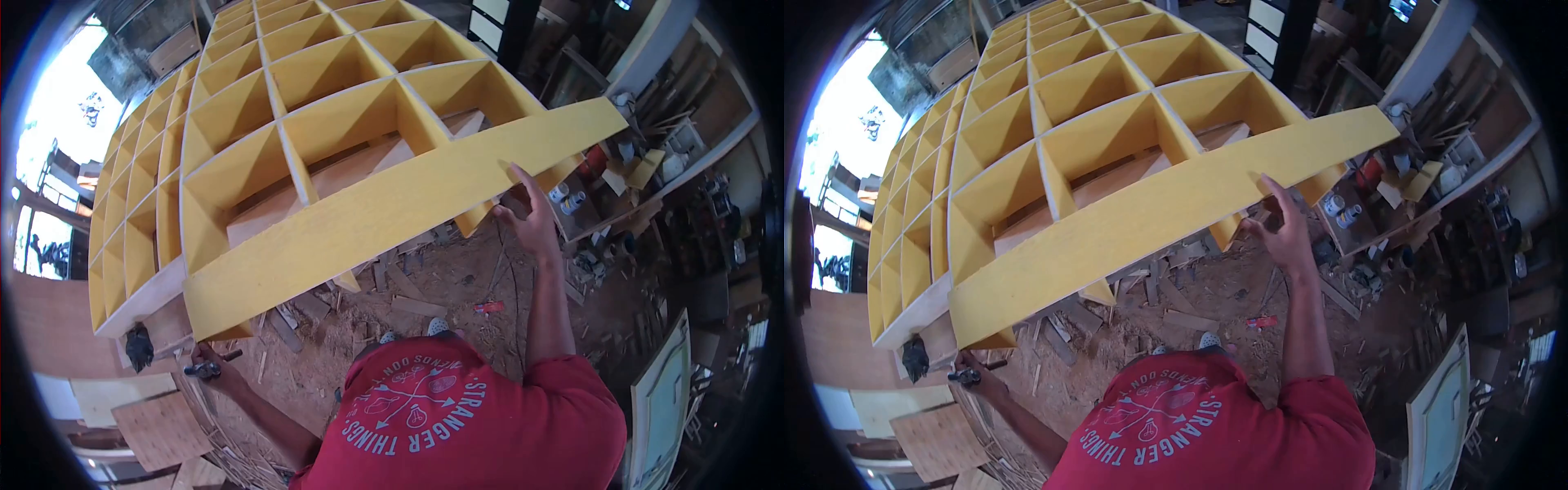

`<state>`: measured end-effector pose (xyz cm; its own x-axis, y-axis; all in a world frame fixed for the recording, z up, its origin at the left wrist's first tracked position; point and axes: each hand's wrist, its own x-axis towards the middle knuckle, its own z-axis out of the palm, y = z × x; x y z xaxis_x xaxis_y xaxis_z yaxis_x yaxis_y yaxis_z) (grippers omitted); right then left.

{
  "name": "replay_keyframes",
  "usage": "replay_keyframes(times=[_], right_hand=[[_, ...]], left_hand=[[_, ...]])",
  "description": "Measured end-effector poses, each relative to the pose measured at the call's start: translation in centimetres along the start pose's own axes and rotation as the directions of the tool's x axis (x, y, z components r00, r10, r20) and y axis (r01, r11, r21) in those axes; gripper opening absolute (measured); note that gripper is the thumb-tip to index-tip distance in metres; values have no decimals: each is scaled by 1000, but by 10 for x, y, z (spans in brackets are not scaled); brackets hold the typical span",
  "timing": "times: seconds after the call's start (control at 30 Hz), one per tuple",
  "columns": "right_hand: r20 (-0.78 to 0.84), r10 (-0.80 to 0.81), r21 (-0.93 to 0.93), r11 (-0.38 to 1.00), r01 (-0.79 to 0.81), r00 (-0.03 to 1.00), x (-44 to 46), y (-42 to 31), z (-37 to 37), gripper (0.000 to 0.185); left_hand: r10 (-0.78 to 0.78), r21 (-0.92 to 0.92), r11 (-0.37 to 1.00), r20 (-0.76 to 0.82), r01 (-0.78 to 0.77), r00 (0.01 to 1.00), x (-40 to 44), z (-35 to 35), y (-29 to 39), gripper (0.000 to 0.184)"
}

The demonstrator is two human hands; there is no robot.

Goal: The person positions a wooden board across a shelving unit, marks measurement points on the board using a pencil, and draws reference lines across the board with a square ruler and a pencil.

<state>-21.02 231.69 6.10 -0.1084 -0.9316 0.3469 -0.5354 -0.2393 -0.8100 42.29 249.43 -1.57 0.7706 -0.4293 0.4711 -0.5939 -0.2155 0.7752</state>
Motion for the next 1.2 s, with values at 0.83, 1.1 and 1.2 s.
replay_keyframes(times=[0.83,1.1,1.2], right_hand=[[-192,27,35,999,-21,981,-7,20,13,78],[-191,60,107,993,-40,980,-5,15,14,77],[-193,45,77,997,-31,980,-5,14,13,77]], left_hand=[[-54,-88,995,-45,50,998,0,3,6,24],[-65,-138,988,-9,63,998,1,3,4,25],[-91,-195,977,2,90,996,-1,4,7,25]])
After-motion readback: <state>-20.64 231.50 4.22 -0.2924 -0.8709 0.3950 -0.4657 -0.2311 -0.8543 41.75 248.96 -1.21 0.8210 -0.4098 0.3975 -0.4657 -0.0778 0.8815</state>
